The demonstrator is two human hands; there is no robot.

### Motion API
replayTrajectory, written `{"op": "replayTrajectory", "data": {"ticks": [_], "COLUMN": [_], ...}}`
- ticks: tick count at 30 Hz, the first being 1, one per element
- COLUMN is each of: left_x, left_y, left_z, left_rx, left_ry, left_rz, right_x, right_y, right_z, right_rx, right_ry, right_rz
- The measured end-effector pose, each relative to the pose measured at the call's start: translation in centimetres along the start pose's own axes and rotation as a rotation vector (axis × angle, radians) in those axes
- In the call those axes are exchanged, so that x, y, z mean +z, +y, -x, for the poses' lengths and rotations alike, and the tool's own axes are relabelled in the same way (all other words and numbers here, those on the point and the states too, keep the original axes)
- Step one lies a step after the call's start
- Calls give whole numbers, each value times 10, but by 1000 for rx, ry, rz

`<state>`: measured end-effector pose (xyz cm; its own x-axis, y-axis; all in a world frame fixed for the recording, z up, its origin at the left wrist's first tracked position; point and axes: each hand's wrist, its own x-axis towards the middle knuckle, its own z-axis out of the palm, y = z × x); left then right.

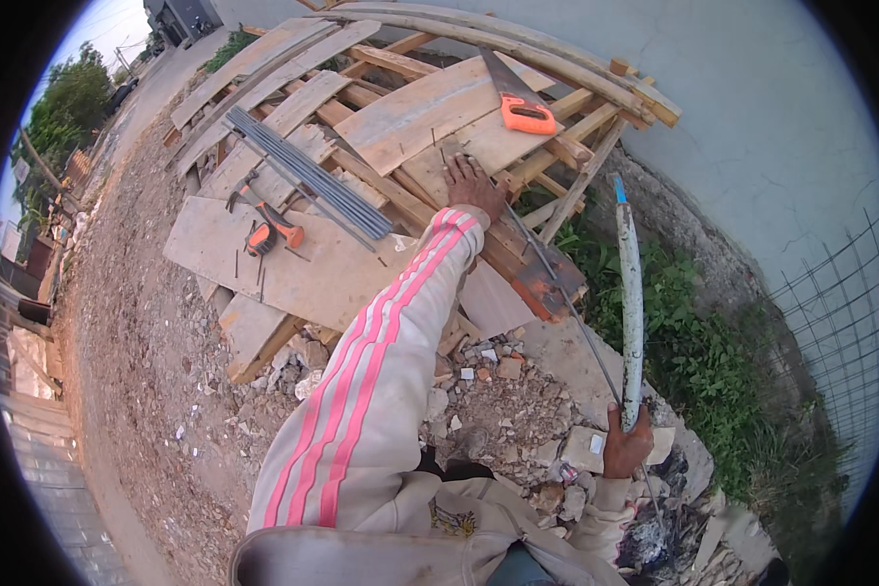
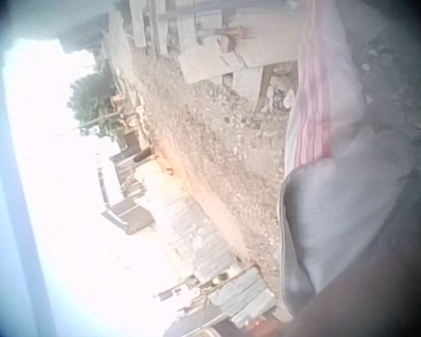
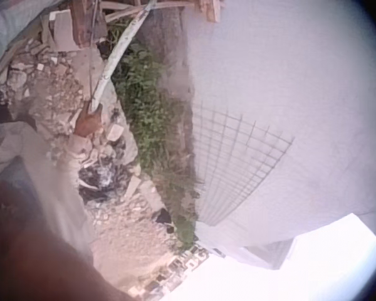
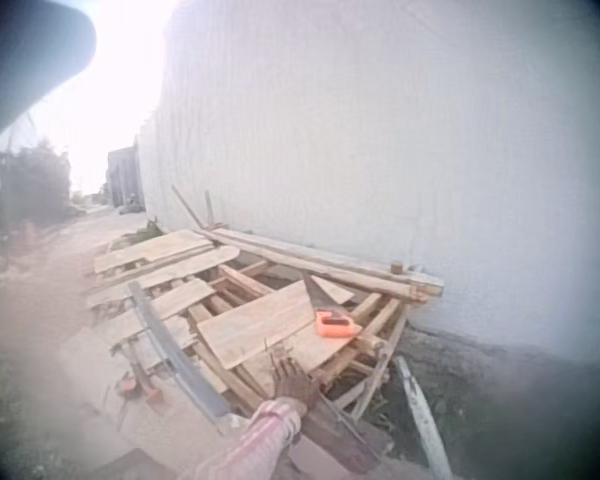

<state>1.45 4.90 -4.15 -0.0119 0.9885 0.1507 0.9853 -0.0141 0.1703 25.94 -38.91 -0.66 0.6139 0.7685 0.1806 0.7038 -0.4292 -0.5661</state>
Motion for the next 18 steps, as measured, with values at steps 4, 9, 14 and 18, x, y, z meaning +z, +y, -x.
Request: {"op": "replayTrajectory", "data": {"ticks": [4, 9, 14, 18], "left_x": [9, 6, 11, 10], "left_y": [0, 3, 2, 2], "left_z": [-5, -4, -5, -4], "left_rx": [10, 14, 21, 28], "left_ry": [21, 15, 30, 48], "left_rz": [23, -14, -77, -35], "right_x": [-12, -122, -184, -170], "right_y": [22, -5, 33, 96], "right_z": [-8, -24, -49, -78], "right_rx": [-95, -30, -116, -268], "right_ry": [-21, -210, -264, -244], "right_rz": [-141, -80, 167, 437]}}
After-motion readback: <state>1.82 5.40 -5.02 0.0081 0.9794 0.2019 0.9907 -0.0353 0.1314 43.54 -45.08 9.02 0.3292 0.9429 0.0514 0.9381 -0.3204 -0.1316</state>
